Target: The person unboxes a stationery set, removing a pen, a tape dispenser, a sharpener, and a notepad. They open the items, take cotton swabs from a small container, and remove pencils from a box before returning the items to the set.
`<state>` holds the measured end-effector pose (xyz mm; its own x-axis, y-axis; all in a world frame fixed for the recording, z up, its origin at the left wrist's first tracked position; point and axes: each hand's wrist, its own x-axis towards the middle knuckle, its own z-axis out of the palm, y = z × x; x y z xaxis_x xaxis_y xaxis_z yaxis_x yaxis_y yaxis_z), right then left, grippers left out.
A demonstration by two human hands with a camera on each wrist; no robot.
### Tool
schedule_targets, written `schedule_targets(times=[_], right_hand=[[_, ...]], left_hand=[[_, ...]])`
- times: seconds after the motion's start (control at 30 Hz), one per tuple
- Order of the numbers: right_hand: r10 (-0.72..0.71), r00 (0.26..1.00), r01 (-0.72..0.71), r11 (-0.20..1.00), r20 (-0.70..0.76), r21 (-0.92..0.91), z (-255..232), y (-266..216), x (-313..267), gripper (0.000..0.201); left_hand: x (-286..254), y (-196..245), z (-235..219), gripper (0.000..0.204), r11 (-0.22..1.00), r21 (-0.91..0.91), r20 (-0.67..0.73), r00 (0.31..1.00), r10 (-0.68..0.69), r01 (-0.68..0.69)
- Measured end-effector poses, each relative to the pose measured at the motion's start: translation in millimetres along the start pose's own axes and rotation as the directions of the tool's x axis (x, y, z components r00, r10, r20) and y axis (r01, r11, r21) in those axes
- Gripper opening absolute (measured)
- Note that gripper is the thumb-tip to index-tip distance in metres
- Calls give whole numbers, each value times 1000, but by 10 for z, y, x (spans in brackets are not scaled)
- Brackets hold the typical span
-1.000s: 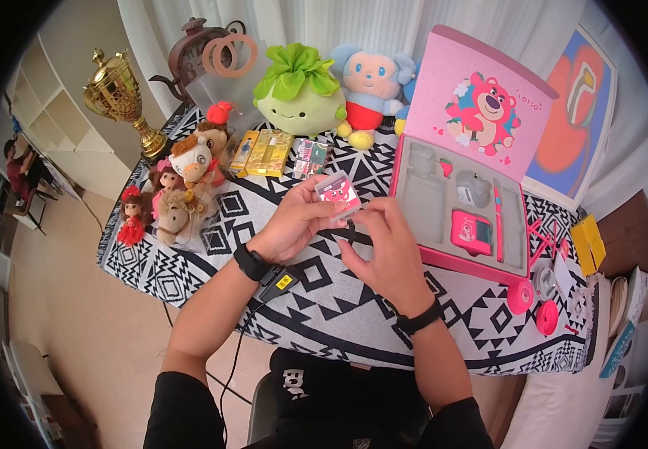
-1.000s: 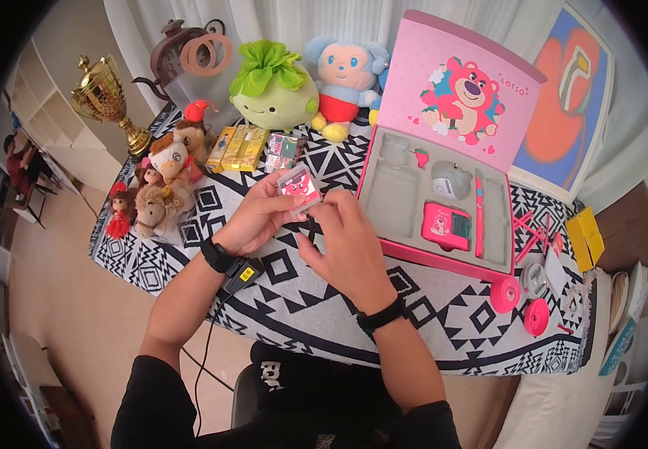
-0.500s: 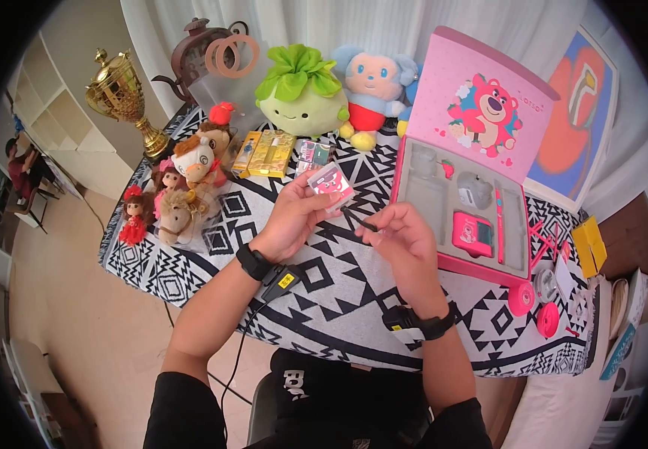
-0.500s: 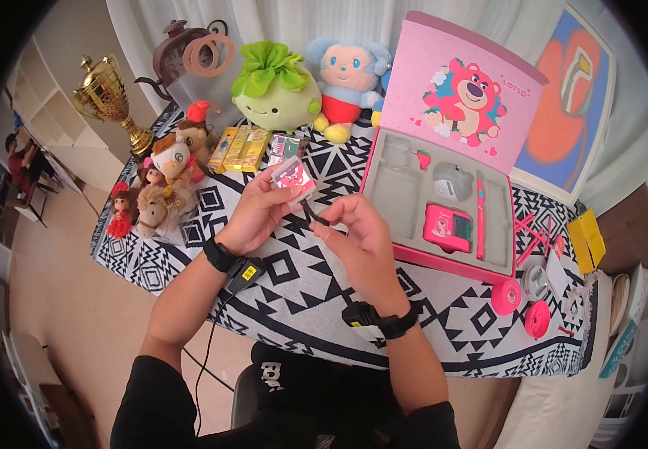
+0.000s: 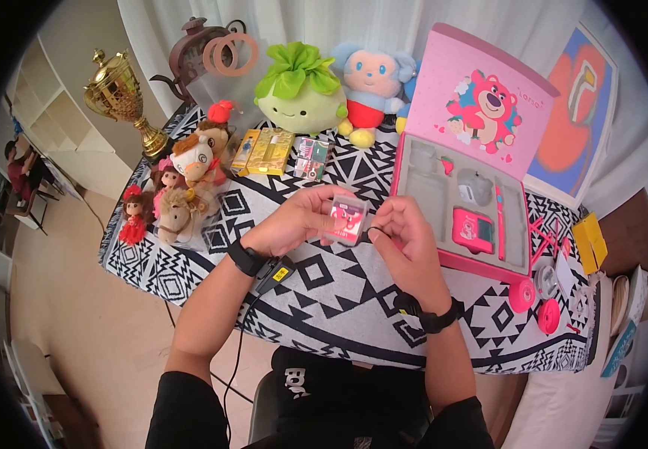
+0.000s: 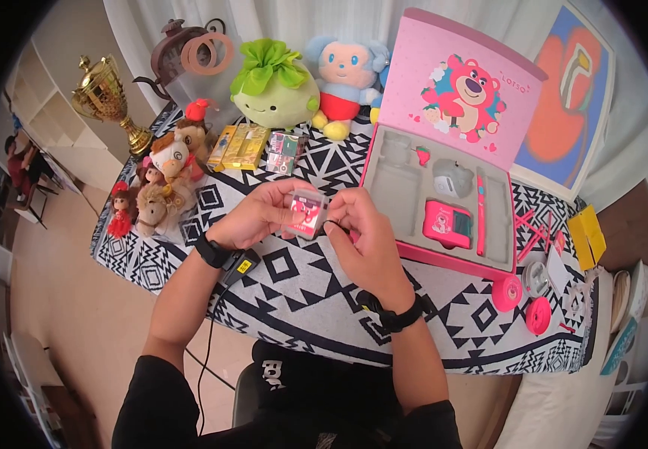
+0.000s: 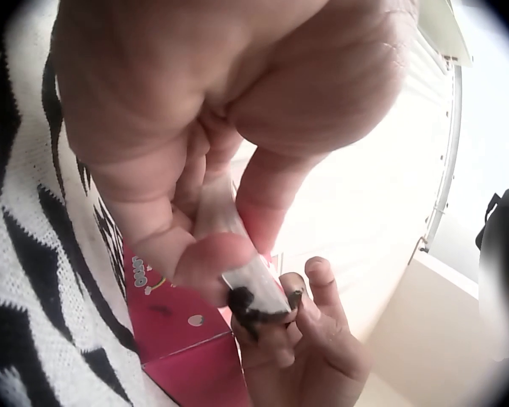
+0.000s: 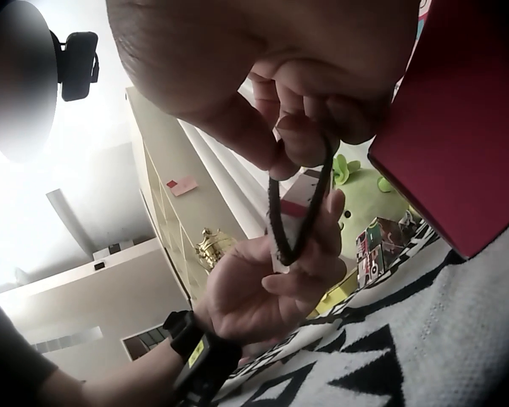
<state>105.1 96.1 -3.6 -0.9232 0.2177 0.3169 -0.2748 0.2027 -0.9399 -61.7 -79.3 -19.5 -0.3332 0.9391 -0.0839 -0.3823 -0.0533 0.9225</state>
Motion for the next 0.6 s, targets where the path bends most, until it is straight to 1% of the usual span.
schedule_targets(times=[0.03,0.07,0.13,0.17,0.23,0.27,0.33,0.37,0.43,0.47,0.53,0.57,0.6], right_hand=[[-28,1000,28,1000,-8,11,13,-8,4,29],[-56,998,57,998,-15,23,21,-12,5,29],[-70,998,70,997,1,15,27,26,-2,29],[-84,996,83,996,18,8,32,40,-1,29],[-91,996,90,996,26,20,55,8,5,28],[-98,995,97,995,32,33,62,-12,6,27],[-92,995,91,995,38,28,61,-43,5,27],[-88,995,87,996,45,25,62,-48,8,27],[-76,995,74,997,57,36,45,-30,16,27],[-63,996,61,997,65,40,15,-24,11,28],[-51,996,47,998,69,52,-9,-8,3,29],[-42,996,36,997,79,68,-5,-2,3,30],[-43,996,38,997,79,70,3,-2,1,30]], left_hand=[[-6,2,43,42,998,55,-10,1000,-22,23],[6,-9,47,42,998,56,-8,1000,-23,24],[20,-30,39,42,989,146,-20,1000,18,-15],[14,-21,43,42,989,146,-22,1000,19,-15],[6,4,55,42,993,118,-93,995,38,-27],[18,-20,45,42,993,118,-94,995,38,-27],[52,-80,22,42,982,186,-132,990,48,-22],[44,-80,20,42,982,186,-134,990,47,-22],[23,-56,42,43,997,64,-52,997,54,-51],[33,-50,62,43,997,64,-45,998,52,-49],[24,-43,81,42,998,-4,-53,997,56,-56],[22,-48,74,42,998,-3,-54,997,55,-55],[30,-57,60,42,998,-12,-96,993,63,-64]])
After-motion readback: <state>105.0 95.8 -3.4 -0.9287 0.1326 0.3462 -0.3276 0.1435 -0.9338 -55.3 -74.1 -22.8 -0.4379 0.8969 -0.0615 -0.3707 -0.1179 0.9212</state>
